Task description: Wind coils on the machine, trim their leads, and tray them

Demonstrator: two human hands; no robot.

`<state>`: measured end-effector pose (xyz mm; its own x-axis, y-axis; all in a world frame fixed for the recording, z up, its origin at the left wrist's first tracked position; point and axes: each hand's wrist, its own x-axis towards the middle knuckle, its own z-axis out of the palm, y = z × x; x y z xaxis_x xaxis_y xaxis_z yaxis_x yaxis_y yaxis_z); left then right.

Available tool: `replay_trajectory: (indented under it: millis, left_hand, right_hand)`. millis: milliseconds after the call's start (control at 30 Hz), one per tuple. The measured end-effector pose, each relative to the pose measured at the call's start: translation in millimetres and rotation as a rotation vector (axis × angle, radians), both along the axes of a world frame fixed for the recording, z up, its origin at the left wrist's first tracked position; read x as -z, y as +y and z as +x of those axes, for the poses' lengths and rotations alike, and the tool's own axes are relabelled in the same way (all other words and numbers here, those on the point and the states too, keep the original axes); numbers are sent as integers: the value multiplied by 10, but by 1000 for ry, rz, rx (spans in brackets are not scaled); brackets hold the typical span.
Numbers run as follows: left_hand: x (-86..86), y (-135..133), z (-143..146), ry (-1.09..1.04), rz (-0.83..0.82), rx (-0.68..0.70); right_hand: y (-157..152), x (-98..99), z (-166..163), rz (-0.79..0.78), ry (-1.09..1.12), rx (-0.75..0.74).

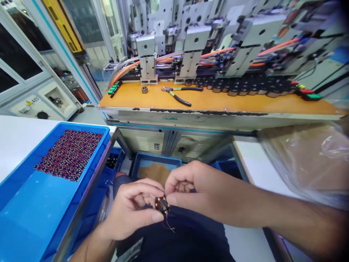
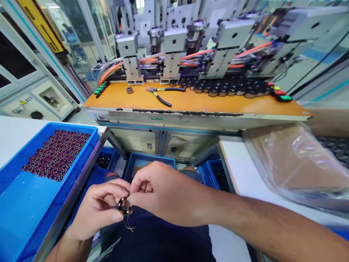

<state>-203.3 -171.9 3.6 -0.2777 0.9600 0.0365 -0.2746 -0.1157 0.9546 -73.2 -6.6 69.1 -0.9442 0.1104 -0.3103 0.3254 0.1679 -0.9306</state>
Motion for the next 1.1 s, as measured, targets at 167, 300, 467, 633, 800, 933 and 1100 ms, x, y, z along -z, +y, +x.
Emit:
replay_trajectory:
  millis: [167, 300, 467, 633, 800, 933, 1100]
  left_hand:
    - [13, 22, -36, -4, -18, 2]
    - [57, 45, -32, -80, -18, 18]
    - [80, 81, -12, -179, 10, 53]
    - [75, 107, 7, -253, 70, 100]
    - [70, 109, 23, -261, 119, 119]
    - [66, 106, 24, -225, 130, 117]
    - [75, 103, 26, -211, 152, 113]
  right_hand:
    - [37, 17, -38, 108, 76, -18]
    - [39, 30, -23, 141, 123, -22]
    - [13, 52, 38, 132, 164, -11]
    - [-27, 107, 100, 164, 250, 0]
    - [-54, 138, 147, 173, 271, 3]
    - [-74, 133, 176, 190, 259, 10]
    - [-119, 122, 171, 207, 256, 9]
